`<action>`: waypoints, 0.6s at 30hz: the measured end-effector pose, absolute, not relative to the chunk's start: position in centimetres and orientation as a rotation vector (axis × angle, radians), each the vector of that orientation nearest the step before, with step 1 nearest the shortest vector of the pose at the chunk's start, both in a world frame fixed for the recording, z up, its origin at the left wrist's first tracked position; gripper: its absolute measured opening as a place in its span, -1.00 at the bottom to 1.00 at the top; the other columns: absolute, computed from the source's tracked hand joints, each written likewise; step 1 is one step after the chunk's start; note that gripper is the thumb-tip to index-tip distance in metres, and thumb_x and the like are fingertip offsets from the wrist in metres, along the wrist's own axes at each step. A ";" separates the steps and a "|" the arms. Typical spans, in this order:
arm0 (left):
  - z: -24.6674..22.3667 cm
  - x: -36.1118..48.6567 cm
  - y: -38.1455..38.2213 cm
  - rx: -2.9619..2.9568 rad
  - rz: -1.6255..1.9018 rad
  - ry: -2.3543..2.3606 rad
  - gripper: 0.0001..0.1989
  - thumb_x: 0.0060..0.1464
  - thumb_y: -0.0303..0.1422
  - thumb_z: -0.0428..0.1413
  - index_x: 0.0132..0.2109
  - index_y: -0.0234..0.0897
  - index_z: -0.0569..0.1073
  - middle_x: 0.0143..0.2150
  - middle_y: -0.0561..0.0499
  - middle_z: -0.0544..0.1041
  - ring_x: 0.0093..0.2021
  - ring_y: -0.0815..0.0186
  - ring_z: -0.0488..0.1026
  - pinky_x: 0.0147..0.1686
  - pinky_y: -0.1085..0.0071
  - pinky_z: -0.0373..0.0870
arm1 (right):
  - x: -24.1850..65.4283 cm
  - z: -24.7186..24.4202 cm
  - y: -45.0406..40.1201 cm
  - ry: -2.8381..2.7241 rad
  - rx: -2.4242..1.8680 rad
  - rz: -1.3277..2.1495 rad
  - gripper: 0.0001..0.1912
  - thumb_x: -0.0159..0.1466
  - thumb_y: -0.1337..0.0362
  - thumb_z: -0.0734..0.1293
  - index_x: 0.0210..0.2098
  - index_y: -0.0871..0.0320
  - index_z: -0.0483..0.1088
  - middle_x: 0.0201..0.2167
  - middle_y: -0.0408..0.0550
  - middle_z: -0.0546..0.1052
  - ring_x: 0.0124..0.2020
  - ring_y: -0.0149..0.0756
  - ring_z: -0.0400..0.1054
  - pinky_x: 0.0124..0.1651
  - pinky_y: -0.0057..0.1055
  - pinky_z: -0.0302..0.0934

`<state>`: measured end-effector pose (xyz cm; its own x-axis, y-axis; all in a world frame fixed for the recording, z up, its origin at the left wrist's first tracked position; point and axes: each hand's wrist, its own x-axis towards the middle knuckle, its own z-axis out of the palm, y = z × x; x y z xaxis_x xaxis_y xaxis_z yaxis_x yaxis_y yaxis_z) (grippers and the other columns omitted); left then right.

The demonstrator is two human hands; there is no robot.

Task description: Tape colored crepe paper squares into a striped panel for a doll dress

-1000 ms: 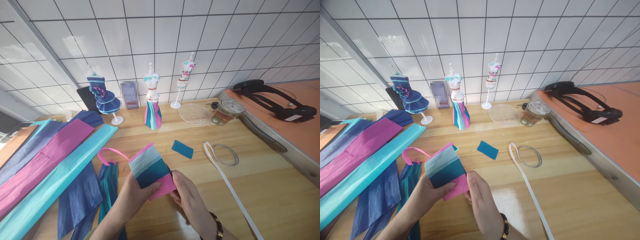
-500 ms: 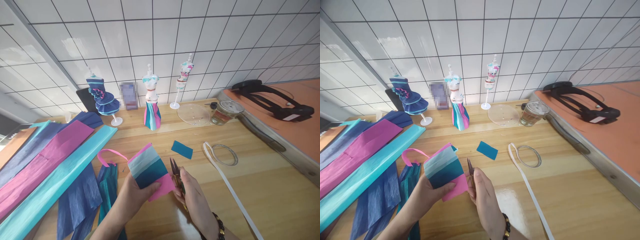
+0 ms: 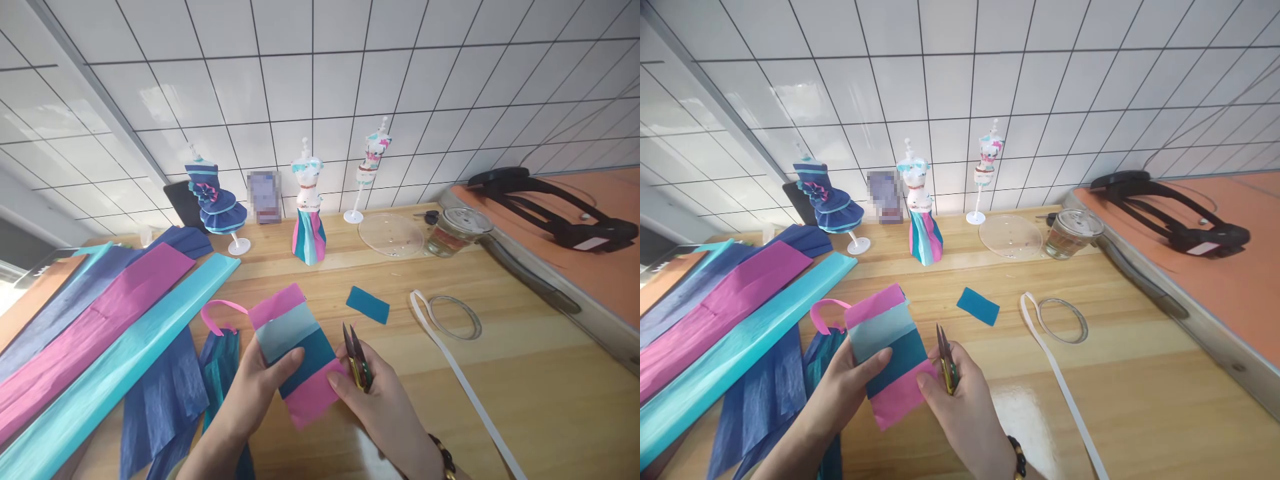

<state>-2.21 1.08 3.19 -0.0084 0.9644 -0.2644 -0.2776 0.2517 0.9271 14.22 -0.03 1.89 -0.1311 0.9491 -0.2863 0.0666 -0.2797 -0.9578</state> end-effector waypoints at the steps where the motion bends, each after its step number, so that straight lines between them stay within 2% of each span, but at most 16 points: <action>1: 3.2 -2.3 1.2 0.729 1.186 1.108 -0.55 -0.13 -0.26 0.26 -0.05 -0.29 0.44 -0.19 -0.10 0.60 -0.14 0.04 0.51 -0.17 0.23 0.45 | 14.2 1.9 -0.1 -1.210 -1.388 1.515 -0.79 0.10 0.18 0.34 -0.31 0.11 0.28 -0.49 -0.23 0.34 -0.45 -0.37 0.25 -0.34 -0.46 0.18; 4: 3.3 -2.7 1.5 0.582 1.242 1.039 -0.52 -0.12 -0.28 0.26 -0.01 -0.29 0.43 -0.21 -0.12 0.61 -0.18 0.03 0.53 -0.19 0.22 0.46 | 14.1 2.1 -0.1 -1.267 -1.416 1.519 -0.84 0.12 0.21 0.32 -0.34 0.11 0.28 -0.51 -0.24 0.33 -0.47 -0.38 0.24 -0.36 -0.47 0.17; 9: 3.2 -3.0 1.8 0.541 1.217 1.053 -0.62 -0.18 -0.39 0.30 -0.13 -0.32 0.49 -0.30 -0.08 0.62 -0.32 0.11 0.56 -0.30 0.27 0.49 | 13.9 2.2 -0.2 -1.337 -1.363 1.519 -0.84 0.14 0.18 0.33 -0.33 0.10 0.31 -0.47 -0.20 0.36 -0.41 -0.36 0.26 -0.31 -0.49 0.16; 15: 2.6 -3.4 1.9 0.631 1.215 1.069 -0.70 -0.13 -0.36 0.28 -0.17 -0.31 0.51 -0.38 0.01 0.62 -0.36 0.21 0.56 -0.31 0.35 0.48 | 14.1 2.0 -0.1 -1.393 -1.289 1.489 -0.76 0.24 0.05 0.23 -0.34 0.10 0.30 -0.40 -0.15 0.38 -0.31 -0.32 0.26 -0.24 -0.47 0.15; 18: 2.4 -3.4 1.7 0.658 1.196 1.072 -0.70 -0.07 -0.33 0.25 -0.14 -0.31 0.50 -0.31 -0.02 0.62 -0.30 0.16 0.56 -0.30 0.34 0.48 | 14.1 1.7 -0.1 -1.374 -1.296 1.462 -0.75 0.21 0.04 0.26 -0.30 0.10 0.27 -0.33 -0.12 0.41 -0.29 -0.30 0.28 -0.26 -0.45 0.17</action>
